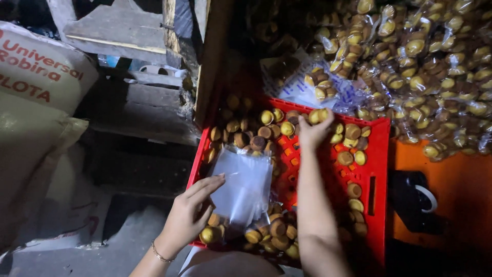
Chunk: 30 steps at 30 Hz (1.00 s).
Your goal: The person picks up small rounded cakes from a red plastic crate and places them into small clear plastic bags.
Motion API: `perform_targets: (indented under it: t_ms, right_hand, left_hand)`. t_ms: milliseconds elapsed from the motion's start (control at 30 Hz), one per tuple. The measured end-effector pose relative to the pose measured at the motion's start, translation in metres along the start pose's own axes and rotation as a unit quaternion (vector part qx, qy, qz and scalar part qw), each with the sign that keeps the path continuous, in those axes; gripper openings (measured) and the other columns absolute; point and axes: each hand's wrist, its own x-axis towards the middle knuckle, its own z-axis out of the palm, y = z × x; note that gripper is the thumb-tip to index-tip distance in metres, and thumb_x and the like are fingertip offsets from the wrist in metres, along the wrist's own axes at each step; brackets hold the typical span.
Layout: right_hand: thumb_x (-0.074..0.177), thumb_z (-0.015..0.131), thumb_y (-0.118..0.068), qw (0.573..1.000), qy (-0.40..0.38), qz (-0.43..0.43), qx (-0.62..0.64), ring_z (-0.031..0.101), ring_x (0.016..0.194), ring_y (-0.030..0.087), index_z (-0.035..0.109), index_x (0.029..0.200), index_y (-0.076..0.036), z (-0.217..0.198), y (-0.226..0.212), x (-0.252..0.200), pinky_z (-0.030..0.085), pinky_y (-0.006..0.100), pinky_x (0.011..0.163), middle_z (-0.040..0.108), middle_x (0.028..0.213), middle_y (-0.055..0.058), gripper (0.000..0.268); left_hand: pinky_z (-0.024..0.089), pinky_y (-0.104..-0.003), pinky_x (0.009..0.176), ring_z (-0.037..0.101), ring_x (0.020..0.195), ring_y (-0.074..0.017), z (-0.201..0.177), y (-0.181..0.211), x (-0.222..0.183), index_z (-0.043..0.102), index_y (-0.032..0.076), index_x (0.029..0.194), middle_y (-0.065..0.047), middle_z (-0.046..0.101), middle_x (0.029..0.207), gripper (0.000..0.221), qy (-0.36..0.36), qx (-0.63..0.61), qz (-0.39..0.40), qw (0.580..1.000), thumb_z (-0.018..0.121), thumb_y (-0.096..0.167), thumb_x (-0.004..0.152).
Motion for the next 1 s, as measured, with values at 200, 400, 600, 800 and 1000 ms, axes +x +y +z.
perform_targets:
  t_ms: [200, 400, 600, 800, 1000]
  right_hand:
    - [0.075, 0.089, 0.002, 0.973, -0.06, -0.214, -0.068, 0.058, 0.123, 0.042, 0.061, 0.135, -0.017, -0.062, 0.023, 0.015, 0.052, 0.051, 0.099, 0.054, 0.137, 0.016, 0.07]
    - [0.065, 0.094, -0.002, 0.94, -0.069, -0.335, -0.013, 0.059, 0.089, 0.032, 0.064, 0.107, -0.003, -0.04, 0.022, -0.002, 0.044, 0.043, 0.093, 0.068, 0.095, 0.011, 0.051]
    - [0.057, 0.099, -0.022, 0.916, -0.064, -0.368, -0.148, 0.07, 0.098, 0.039, 0.068, 0.123, -0.011, -0.042, 0.029, 0.0, 0.054, 0.048, 0.086, 0.071, 0.101, 0.016, 0.073]
    - [0.039, 0.105, -0.009, 0.878, -0.419, -0.152, 0.176, 0.07, 0.11, 0.027, 0.065, 0.128, -0.008, -0.127, -0.071, -0.119, 0.056, 0.045, 0.097, 0.072, 0.116, 0.016, 0.098]
    - [0.098, 0.061, -0.019, 0.831, -0.483, -0.233, -0.145, 0.05, 0.133, 0.032, 0.048, 0.151, -0.014, -0.081, 0.029, -0.163, 0.028, 0.038, 0.124, 0.056, 0.141, 0.013, 0.055]
  left_hand:
    - [0.044, -0.038, 0.116, 0.064, 0.13, -0.028, -0.006, -0.009, -0.006, 0.065, 0.004, 0.132, -0.014, 0.067, 0.138, 0.062, 0.028, 0.004, 0.0, 1.0, 0.05, -0.013, 0.075]
    - [0.047, -0.033, 0.113, 0.069, 0.125, -0.0225, 0.015, 0.01, 0.014, 0.077, 0.007, 0.119, -0.01, 0.073, 0.131, 0.058, 0.004, -0.069, -0.043, 0.997, 0.049, -0.011, 0.071]
    - [0.054, -0.056, 0.09, 0.07, 0.104, -0.0499, 0.027, 0.037, 0.047, 0.078, -0.001, 0.107, -0.026, 0.078, 0.105, 0.038, -0.063, -0.081, -0.103, 0.989, 0.052, -0.005, 0.079]
    - [0.053, -0.035, 0.064, 0.07, 0.066, -0.0273, 0.073, -0.059, 0.089, 0.062, -0.006, 0.133, -0.02, 0.071, 0.076, 0.058, -0.27, -0.142, -0.153, 0.94, 0.065, 0.012, 0.078]
    - [0.054, -0.032, 0.044, 0.072, 0.055, -0.0235, 0.126, 0.022, 0.057, 0.071, -0.004, 0.099, -0.011, 0.069, 0.067, 0.023, -0.168, 0.293, 0.169, 0.926, 0.057, -0.008, 0.081]
